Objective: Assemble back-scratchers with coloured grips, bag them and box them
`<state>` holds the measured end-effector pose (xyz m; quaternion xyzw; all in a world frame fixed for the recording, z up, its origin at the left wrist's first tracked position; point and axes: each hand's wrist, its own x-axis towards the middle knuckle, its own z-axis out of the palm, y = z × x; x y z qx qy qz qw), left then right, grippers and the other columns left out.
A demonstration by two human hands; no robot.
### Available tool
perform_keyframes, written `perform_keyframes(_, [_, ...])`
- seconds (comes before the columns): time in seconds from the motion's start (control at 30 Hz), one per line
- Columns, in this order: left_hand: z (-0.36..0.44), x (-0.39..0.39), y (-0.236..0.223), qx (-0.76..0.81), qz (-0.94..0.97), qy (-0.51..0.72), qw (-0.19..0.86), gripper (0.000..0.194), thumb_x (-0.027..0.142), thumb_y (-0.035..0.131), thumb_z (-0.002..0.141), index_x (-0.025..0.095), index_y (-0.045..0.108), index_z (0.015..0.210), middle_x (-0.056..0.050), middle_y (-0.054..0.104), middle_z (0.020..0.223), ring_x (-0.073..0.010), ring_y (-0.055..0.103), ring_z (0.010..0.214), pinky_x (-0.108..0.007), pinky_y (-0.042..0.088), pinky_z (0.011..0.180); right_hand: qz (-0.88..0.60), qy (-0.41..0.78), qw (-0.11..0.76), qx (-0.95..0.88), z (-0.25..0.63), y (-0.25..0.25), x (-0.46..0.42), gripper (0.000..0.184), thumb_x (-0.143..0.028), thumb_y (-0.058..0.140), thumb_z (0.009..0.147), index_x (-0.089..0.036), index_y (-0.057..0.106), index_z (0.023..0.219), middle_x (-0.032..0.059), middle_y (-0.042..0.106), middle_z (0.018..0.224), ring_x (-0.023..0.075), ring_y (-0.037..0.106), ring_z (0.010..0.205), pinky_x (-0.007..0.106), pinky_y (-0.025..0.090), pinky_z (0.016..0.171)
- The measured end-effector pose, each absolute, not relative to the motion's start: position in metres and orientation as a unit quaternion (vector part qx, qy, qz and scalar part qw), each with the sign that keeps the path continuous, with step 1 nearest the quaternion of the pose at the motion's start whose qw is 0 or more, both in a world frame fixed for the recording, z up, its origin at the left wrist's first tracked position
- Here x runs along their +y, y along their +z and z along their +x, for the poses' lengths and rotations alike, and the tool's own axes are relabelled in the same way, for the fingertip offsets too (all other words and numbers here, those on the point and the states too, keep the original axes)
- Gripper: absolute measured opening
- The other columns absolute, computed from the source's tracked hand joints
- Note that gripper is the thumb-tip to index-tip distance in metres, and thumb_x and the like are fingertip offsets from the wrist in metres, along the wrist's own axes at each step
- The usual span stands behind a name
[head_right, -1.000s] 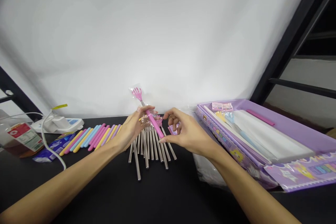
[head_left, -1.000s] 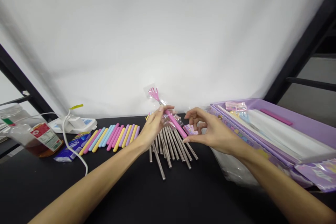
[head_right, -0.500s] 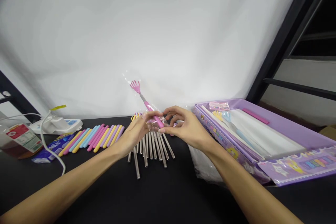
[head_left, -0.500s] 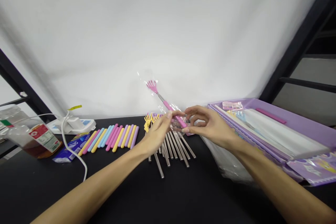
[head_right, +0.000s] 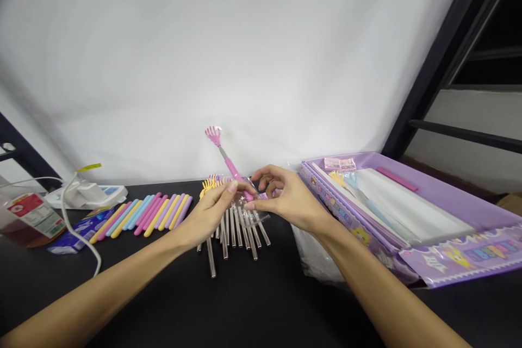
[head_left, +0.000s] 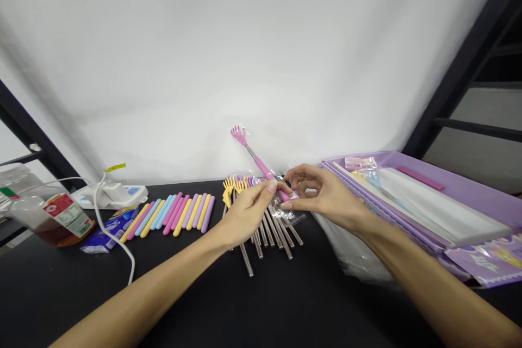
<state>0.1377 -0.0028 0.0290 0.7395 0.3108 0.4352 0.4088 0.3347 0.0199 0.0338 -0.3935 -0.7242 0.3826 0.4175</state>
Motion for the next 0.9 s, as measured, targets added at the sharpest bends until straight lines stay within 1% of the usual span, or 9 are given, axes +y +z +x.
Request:
perform_keyframes(0.1, [0.139, -0.006, 0.031, 0.310, 0.739, 0.421, 0.425, 0.043, 0.047, 0.037, 0.100, 0.020, 0.069, 0.110, -0.006, 0.067, 0.114, -0.0201, 0.058, 0.111, -0.033, 0.042, 0.098, -0.403, 0.371, 0.421, -0.723, 0.333, 0.032, 0.020, 0.059, -0.037, 0.088, 0.058, -0.022, 0.060, 0.109, 0.0003, 0.057, 0.086, 0.0157, 0.056, 0.073, 0.032, 0.049, 0.069])
perform_keyframes(0.2, [0.140, -0.008, 0.032, 0.302, 0.735, 0.417, 0.442, 0.043, 0.048, 0.039, 0.099, 0.019, 0.070, 0.106, -0.007, 0.068, 0.111, -0.0208, 0.059, 0.109, -0.034, 0.044, 0.099, -0.392, 0.350, 0.440, -0.728, 0.332, 0.031, 0.019, 0.064, -0.036, 0.086, 0.062, -0.025, 0.057, 0.118, 0.0027, 0.059, 0.096, 0.0152, 0.054, 0.073, 0.033, 0.049, 0.069])
perform_keyframes(0.33, [0.140, -0.008, 0.033, 0.294, 0.723, 0.415, 0.468, 0.046, 0.051, 0.037, 0.099, 0.019, 0.071, 0.103, -0.007, 0.068, 0.110, -0.0207, 0.059, 0.109, -0.035, 0.045, 0.099, -0.357, 0.314, 0.439, -0.762, 0.332, 0.032, 0.016, 0.084, -0.036, 0.083, 0.068, -0.033, 0.043, 0.142, 0.0068, 0.061, 0.122, 0.0241, 0.058, 0.105, 0.042, 0.047, 0.092])
perform_keyframes(0.4, [0.139, -0.008, 0.032, 0.292, 0.719, 0.403, 0.484, 0.049, 0.053, 0.035, 0.099, 0.020, 0.070, 0.101, -0.007, 0.067, 0.111, -0.0205, 0.059, 0.111, -0.037, 0.044, 0.102, -0.328, 0.311, 0.416, -0.789, 0.333, 0.032, 0.015, 0.074, -0.036, 0.080, 0.073, -0.035, 0.049, 0.140, 0.0055, 0.062, 0.127, 0.0264, 0.054, 0.119, 0.045, 0.041, 0.102])
perform_keyframes(0.53, [0.133, -0.004, 0.034, 0.295, 0.714, 0.357, 0.526, 0.053, 0.055, 0.031, 0.099, 0.020, 0.070, 0.095, -0.008, 0.067, 0.112, -0.0214, 0.059, 0.113, -0.041, 0.042, 0.106, -0.306, 0.302, 0.408, -0.805, 0.333, 0.031, 0.017, 0.046, -0.038, 0.080, 0.074, -0.032, 0.069, 0.119, 0.0039, 0.065, 0.122, 0.0270, 0.056, 0.119, 0.045, 0.040, 0.105])
perform_keyframes(0.63, [0.123, 0.004, 0.039, 0.288, 0.705, 0.354, 0.543, 0.051, 0.058, 0.034, 0.097, 0.018, 0.066, 0.091, -0.010, 0.066, 0.112, -0.0228, 0.063, 0.107, -0.041, 0.048, 0.098, -0.319, 0.299, 0.424, -0.793, 0.334, 0.032, 0.018, 0.046, -0.036, 0.079, 0.075, -0.031, 0.069, 0.120, 0.0046, 0.067, 0.121, 0.0276, 0.057, 0.117, 0.047, 0.042, 0.104])
perform_keyframes(0.77, [0.108, 0.018, 0.047, 0.346, 0.638, 0.483, 0.490, 0.044, 0.061, 0.039, 0.094, 0.019, 0.051, 0.094, -0.010, 0.068, 0.096, -0.0222, 0.069, 0.087, -0.041, 0.054, 0.083, -0.342, 0.323, 0.413, -0.780, 0.338, 0.035, 0.018, 0.049, -0.039, 0.080, 0.074, -0.029, 0.070, 0.121, 0.0062, 0.069, 0.121, 0.0303, 0.057, 0.118, 0.048, 0.043, 0.103])
perform_keyframes(0.87, [0.104, 0.021, 0.050, 0.376, 0.613, 0.531, 0.448, 0.036, 0.053, 0.054, 0.091, 0.023, 0.043, 0.107, -0.007, 0.067, 0.096, -0.0199, 0.069, 0.086, -0.038, 0.055, 0.081, -0.331, 0.387, 0.352, -0.785, 0.339, 0.036, 0.015, 0.052, -0.038, 0.080, 0.074, -0.028, 0.068, 0.124, 0.0061, 0.069, 0.121, 0.0296, 0.059, 0.115, 0.048, 0.044, 0.103])
perform_keyframes(0.9, [0.104, 0.020, 0.049, 0.374, 0.619, 0.535, 0.437, 0.040, 0.048, 0.060, 0.089, 0.025, 0.040, 0.116, -0.006, 0.067, 0.100, -0.0185, 0.068, 0.088, -0.038, 0.055, 0.084, -0.326, 0.408, 0.331, -0.786, 0.338, 0.036, 0.014, 0.053, -0.037, 0.080, 0.074, -0.028, 0.068, 0.125, 0.0059, 0.069, 0.119, 0.0291, 0.060, 0.113, 0.048, 0.045, 0.101])
